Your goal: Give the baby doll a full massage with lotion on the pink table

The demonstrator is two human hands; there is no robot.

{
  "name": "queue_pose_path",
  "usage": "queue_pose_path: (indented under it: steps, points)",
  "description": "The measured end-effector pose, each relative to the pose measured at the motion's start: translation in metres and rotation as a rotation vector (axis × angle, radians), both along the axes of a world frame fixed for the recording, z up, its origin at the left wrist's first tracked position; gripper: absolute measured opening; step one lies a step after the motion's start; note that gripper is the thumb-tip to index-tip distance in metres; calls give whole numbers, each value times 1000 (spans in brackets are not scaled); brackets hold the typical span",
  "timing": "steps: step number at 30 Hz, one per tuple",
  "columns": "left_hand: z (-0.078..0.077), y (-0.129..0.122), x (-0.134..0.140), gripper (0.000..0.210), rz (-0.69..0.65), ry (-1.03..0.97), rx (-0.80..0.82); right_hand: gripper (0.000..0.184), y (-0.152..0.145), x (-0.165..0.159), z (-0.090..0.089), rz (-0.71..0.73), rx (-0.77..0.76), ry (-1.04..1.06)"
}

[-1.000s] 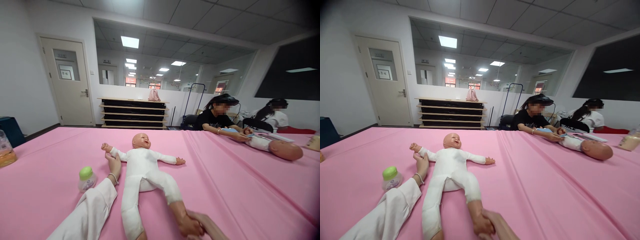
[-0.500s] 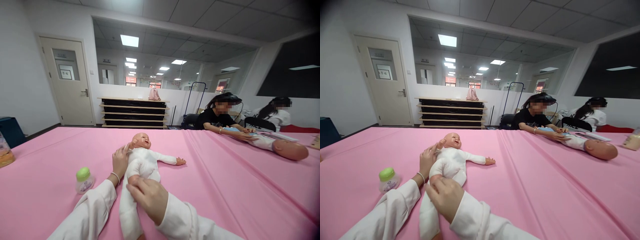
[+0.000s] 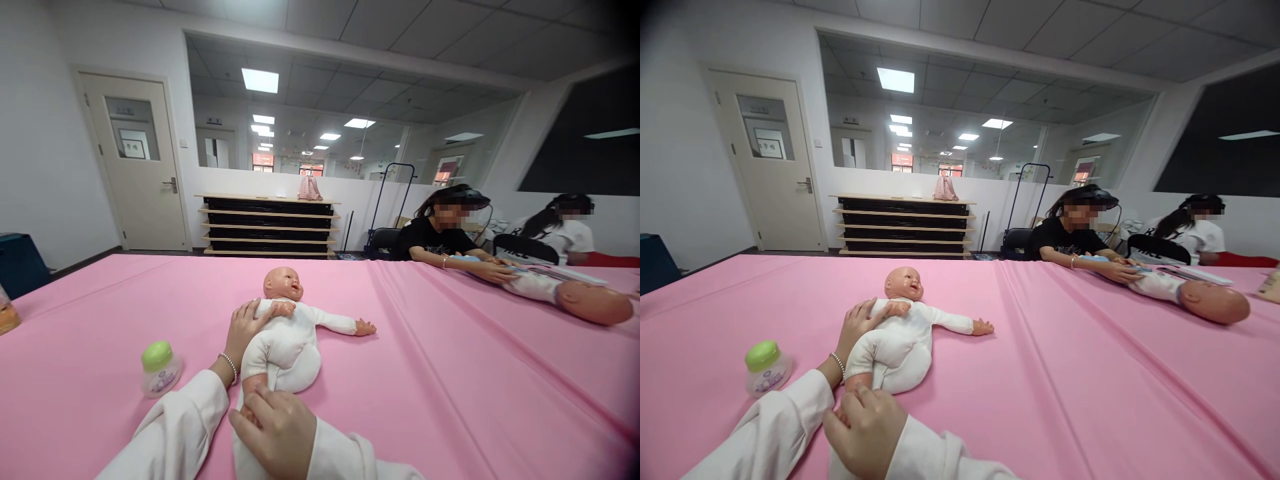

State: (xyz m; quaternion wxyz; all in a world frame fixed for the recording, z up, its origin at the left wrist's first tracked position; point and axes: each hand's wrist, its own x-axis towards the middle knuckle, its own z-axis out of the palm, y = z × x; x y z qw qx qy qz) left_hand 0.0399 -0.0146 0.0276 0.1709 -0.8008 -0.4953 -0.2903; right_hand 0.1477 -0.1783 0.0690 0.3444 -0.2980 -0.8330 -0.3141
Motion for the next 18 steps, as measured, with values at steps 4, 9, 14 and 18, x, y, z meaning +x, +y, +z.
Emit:
queue_pose_path:
  steps: [4, 9, 14, 18]
  points:
    - [0, -1, -1, 46, -24, -54, 1, 9, 0, 0, 0, 3, -9, -3]
    - [-1, -1, -1, 46, -39, -138, 24, 12, 0, -2, -3, 36, 28, 29]
    - [-2, 3, -9, 43, 33, -428, -18, 15, -14, 15, 32, 22, -47, 95]
    - [-4, 11, -19, 57, 114, -814, -139, 21, -48, 55, 68, 0, -187, 233]
